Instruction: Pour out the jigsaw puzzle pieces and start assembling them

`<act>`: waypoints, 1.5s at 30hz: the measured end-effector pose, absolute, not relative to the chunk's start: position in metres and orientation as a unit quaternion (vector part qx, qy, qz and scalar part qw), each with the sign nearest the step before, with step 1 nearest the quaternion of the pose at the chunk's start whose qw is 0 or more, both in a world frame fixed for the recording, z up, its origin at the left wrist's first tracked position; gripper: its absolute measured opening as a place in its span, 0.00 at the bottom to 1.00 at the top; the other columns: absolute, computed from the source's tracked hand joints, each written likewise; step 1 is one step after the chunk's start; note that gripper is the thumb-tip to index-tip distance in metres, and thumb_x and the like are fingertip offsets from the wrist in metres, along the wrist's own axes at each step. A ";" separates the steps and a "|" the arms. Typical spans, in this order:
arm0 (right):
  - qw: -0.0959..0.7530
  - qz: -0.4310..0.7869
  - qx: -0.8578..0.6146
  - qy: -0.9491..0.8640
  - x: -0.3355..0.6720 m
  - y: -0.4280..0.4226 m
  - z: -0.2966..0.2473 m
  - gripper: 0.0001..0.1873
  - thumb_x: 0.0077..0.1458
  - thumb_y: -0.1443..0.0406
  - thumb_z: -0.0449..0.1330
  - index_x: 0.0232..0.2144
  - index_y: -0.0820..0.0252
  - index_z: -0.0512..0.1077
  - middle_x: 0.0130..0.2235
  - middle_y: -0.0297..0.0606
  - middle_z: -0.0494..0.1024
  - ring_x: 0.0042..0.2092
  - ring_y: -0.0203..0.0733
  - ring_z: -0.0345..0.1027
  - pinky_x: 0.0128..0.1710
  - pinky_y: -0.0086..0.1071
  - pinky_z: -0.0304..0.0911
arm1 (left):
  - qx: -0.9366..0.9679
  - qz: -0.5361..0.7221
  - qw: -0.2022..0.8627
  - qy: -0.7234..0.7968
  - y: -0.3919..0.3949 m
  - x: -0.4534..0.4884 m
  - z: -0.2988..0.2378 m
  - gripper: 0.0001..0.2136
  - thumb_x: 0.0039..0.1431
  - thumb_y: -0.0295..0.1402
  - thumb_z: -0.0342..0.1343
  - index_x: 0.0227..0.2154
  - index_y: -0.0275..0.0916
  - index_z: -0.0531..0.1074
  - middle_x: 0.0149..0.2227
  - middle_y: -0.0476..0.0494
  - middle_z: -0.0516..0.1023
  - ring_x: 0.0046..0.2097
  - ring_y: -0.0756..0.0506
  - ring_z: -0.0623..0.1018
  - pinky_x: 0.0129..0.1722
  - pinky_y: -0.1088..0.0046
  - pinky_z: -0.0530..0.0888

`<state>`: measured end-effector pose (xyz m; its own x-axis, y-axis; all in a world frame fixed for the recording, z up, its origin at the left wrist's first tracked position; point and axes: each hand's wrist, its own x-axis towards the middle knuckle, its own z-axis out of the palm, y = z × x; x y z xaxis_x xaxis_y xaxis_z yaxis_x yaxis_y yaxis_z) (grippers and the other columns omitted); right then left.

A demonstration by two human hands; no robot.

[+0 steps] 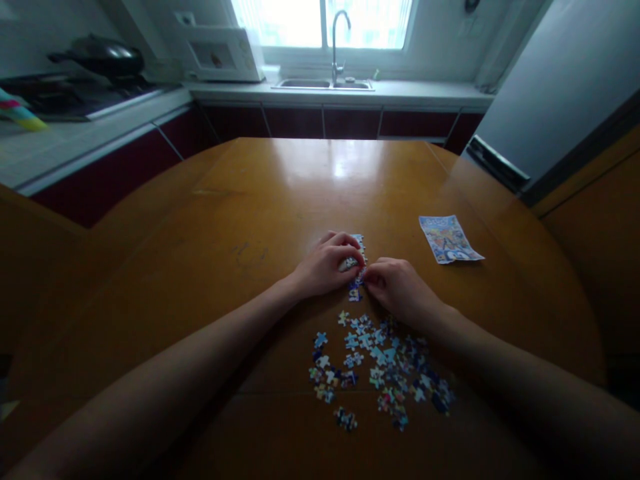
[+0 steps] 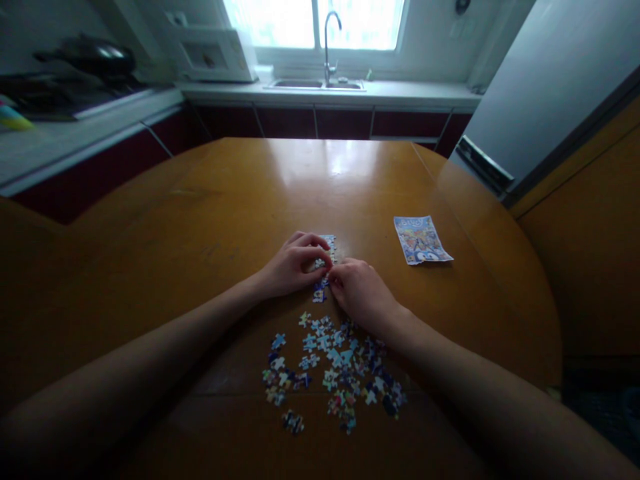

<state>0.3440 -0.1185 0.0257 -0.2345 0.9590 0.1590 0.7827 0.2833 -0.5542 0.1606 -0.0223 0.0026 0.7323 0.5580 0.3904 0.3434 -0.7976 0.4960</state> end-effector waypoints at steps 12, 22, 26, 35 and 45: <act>0.319 0.175 -0.628 -0.688 0.364 -0.107 0.034 0.10 0.53 0.74 0.59 0.34 0.62 0.78 0.33 0.40 0.80 0.33 0.40 0.71 0.35 0.32 0.63 | 0.882 0.303 0.241 0.268 -0.021 0.162 0.009 0.06 0.60 0.27 0.57 0.35 0.43 0.78 0.42 0.46 0.78 0.48 0.43 0.73 0.53 0.59 0.70; 0.238 0.212 -0.646 -0.694 0.357 -0.112 0.037 0.06 0.54 0.72 0.59 0.28 0.60 0.75 0.29 0.37 0.78 0.31 0.38 0.69 0.32 0.31 0.60 | 0.902 0.257 0.203 0.279 -0.024 0.161 0.008 0.14 0.56 0.36 0.64 0.45 0.45 0.75 0.48 0.44 0.75 0.54 0.39 0.69 0.56 0.57 0.69; 0.212 0.204 -0.642 -0.708 0.355 -0.115 0.033 0.05 0.54 0.70 0.60 0.28 0.59 0.75 0.31 0.38 0.78 0.32 0.38 0.69 0.33 0.32 0.59 | 0.895 0.268 0.211 0.288 -0.024 0.162 0.011 0.17 0.57 0.35 0.63 0.50 0.45 0.72 0.50 0.43 0.74 0.55 0.39 0.69 0.57 0.56 0.69; 0.203 0.221 -0.600 -0.741 0.341 -0.126 0.034 0.04 0.56 0.70 0.60 0.29 0.58 0.72 0.33 0.37 0.77 0.35 0.38 0.68 0.35 0.31 0.59 | 0.869 0.305 0.223 0.320 -0.021 0.162 0.013 0.13 0.58 0.26 0.57 0.47 0.42 0.73 0.45 0.43 0.76 0.50 0.41 0.71 0.53 0.57 0.70; 0.198 0.212 -0.582 -0.760 0.332 -0.133 0.033 0.09 0.53 0.64 0.66 0.27 0.59 0.69 0.32 0.35 0.75 0.32 0.36 0.65 0.32 0.31 0.56 | 0.866 0.309 0.232 0.318 -0.020 0.161 0.013 0.12 0.60 0.27 0.55 0.46 0.41 0.73 0.44 0.43 0.75 0.50 0.41 0.71 0.52 0.57 0.70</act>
<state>0.3321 -0.1327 0.0325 -0.2448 0.9680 0.0550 0.8002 0.2337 -0.5524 0.1610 -0.0198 0.0131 0.6063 0.6945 0.3874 0.4084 -0.6899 0.5977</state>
